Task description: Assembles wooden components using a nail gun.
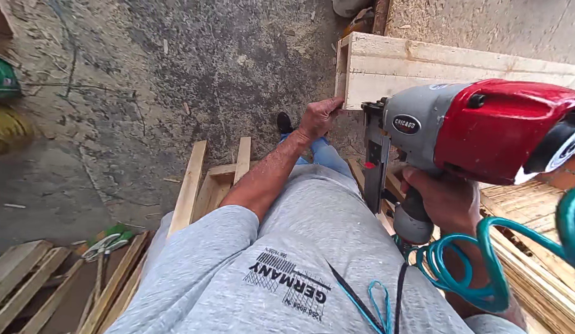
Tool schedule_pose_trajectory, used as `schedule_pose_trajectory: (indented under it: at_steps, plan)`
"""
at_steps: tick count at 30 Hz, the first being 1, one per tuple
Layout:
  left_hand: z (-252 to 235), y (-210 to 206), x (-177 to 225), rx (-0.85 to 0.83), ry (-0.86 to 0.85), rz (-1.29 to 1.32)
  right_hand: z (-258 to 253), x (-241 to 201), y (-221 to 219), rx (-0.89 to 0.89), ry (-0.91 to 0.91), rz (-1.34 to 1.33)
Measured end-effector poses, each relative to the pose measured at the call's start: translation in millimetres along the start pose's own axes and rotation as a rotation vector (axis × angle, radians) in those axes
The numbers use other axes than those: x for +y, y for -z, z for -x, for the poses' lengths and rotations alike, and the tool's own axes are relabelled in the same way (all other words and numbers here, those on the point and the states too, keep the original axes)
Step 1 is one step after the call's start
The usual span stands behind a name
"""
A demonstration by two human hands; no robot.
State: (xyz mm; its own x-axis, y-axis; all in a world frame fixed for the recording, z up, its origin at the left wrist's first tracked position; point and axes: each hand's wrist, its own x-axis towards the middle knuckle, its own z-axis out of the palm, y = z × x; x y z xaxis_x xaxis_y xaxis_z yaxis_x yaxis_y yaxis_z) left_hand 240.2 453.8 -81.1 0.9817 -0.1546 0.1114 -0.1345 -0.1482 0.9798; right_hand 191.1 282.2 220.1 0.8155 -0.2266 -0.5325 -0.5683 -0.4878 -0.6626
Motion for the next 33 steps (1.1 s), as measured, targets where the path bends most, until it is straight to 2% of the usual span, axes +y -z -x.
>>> schedule_pose_trajectory:
  at_steps: [2,3,4,6,10,14,17,20,22,29,33]
  plan:
    - [0,1,1,-0.025,0.019,-0.021,1,35,28,-0.205,0.205,-0.190]
    - [-1,1,3,-0.034,0.028,-0.024,12,6,21,-0.006,-0.147,-0.052]
    - [-2,2,6,-0.047,0.036,-0.028,15,11,25,0.076,-0.209,-0.006]
    - [-3,1,13,-0.046,0.053,-0.036,22,41,43,0.082,-0.144,-0.050]
    - [2,0,14,-0.079,0.068,-0.237,33,73,56,0.134,-0.200,-0.062]
    - [2,6,9,-0.103,-0.100,-0.405,48,103,68,0.141,-0.276,-0.186]
    - [-1,8,14,-0.075,-0.193,-0.482,59,130,78,0.157,-0.237,-0.204]
    - [1,6,22,-0.083,-0.139,-0.597,67,140,94,0.174,-0.226,-0.214]
    - [0,2,26,-0.070,-0.102,-0.685,65,130,114,0.136,-0.321,-0.253]
    - [-1,-9,59,-0.055,0.004,-0.839,23,224,175,0.100,-0.302,-0.315]
    - [7,-41,91,0.127,0.122,-1.002,1,267,233,0.061,-0.298,-0.322]
